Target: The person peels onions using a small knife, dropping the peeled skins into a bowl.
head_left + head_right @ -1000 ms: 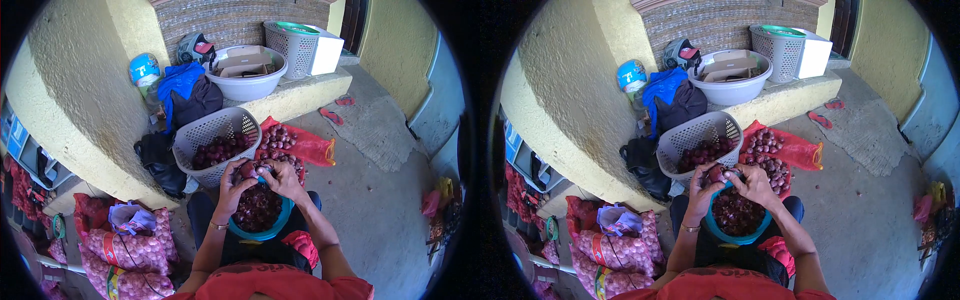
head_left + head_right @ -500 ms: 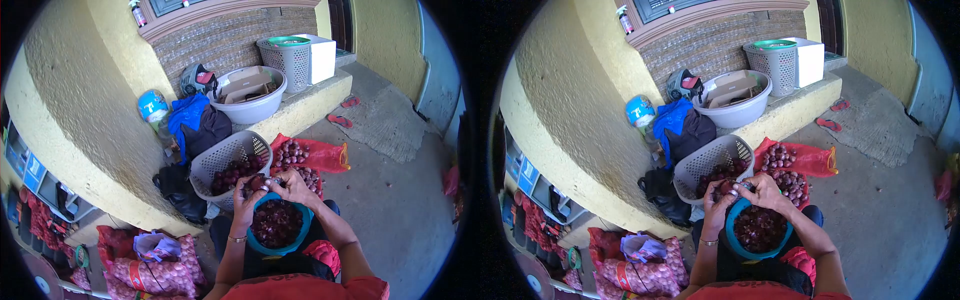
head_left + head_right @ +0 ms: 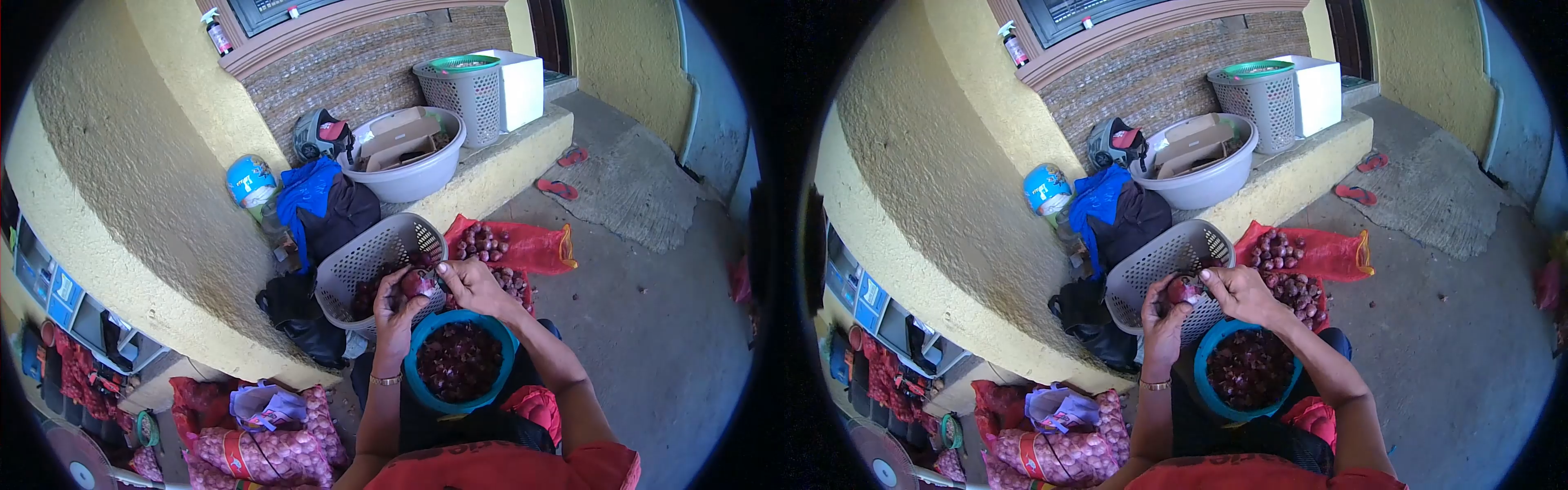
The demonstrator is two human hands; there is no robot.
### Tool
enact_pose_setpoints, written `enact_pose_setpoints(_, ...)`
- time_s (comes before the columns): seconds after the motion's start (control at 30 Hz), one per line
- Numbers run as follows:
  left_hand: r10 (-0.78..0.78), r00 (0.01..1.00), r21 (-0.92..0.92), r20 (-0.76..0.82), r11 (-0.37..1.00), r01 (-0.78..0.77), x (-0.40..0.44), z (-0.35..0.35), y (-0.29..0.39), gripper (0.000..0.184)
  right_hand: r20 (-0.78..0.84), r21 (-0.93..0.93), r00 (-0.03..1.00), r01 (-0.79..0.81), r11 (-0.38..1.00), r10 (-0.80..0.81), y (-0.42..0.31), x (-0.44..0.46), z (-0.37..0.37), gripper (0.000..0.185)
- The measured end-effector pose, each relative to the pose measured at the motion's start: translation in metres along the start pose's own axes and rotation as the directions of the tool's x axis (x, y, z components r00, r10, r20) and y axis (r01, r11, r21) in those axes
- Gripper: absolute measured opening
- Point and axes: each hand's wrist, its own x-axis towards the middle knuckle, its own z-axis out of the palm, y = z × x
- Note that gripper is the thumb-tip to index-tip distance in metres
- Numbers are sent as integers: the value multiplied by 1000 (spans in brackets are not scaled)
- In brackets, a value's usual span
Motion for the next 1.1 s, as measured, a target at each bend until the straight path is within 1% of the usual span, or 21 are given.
enact_pose_setpoints(0.17, 6, 1000, -30, 8, 1000, -6, 3, 1, 2, 52, -24, -29, 999, 23, 999, -24, -8, 5, -3, 41)
enact_pose_setpoints(0.33, 13, 1000, -15, 7, 1000, -13, 3, 2, 4, 52, -29, -55, 999, 20, 998, -21, -13, 5, -5, 40)
enact_pose_setpoints(0.43, 20, 1000, -5, 17, 1000, -20, 3, 4, 6, 52, -43, -69, 997, 58, 996, -61, -14, 5, -8, 39)
enact_pose_setpoints(0.5, 22, 999, 8, 27, 1000, -22, 4, 4, 6, 52, -33, -151, 995, 90, 984, -96, -12, 5, -9, 37)
enact_pose_setpoints(0.53, 30, 999, 30, 28, 999, -31, 4, 4, 7, 52, -34, -151, 995, 88, 985, -94, -14, 4, -9, 37)
enact_pose_setpoints(0.6, 37, 999, 50, 28, 998, -38, 3, 5, 7, 52, -61, -127, 991, 114, 985, -122, -20, 2, -11, 35)
enact_pose_setpoints(0.63, 60, 998, 112, 30, 992, -63, 3, 6, 7, 52, -60, -128, 991, 112, 985, -120, -20, 2, -11, 35)
enact_pose_setpoints(0.67, 84, 996, 173, 34, 981, -89, 3, 6, 7, 52, -46, -114, 994, 98, 989, -104, -20, 3, -13, 35)
enact_pose_setpoints(0.73, 95, 995, 192, 39, 976, -101, 3, 6, 9, 52, -29, -101, 996, 83, 991, -87, -19, 4, -14, 34)
enact_pose_setpoints(0.77, 104, 993, 214, 47, 970, -112, 3, 6, 10, 52, -13, -71, 999, 47, 996, -48, -19, 4, -14, 35)
enact_pose_setpoints(0.8, 103, 994, 214, 44, 971, -110, 2, 7, 11, 52, 4, -40, 1000, 10, 999, -10, -19, 4, -14, 36)
enact_pose_setpoints(0.83, 98, 994, 210, 44, 972, -105, 3, 8, 12, 53, 6, -39, 1000, 9, 999, -9, -18, 4, -15, 36)
enact_pose_setpoints(0.9, 93, 995, 206, 43, 973, -99, 2, 8, 13, 53, 59, -12, 997, -43, 999, 44, -17, 5, -16, 35)
enact_pose_setpoints(1.0, 90, 994, 197, 67, 975, -102, 1, 8, 14, 54, 64, -24, 998, -15, 1000, 16, -19, 5, -17, 35)
enact_pose_setpoints(1.03, 57, 994, 153, 93, 986, -71, 0, 9, 16, 52, 65, -25, 998, -15, 1000, 17, -19, 5, -17, 35)
enact_pose_setpoints(1.07, 25, 992, 109, 122, 993, -38, -1, 10, 19, 50, 60, 19, 998, -16, 1000, 15, -18, 4, -17, 35)
enact_pose_setpoints(1.1, 24, 992, 107, 122, 994, -38, -3, 12, 23, 50, 54, 63, 998, -18, 998, 14, -17, 4, -17, 34)
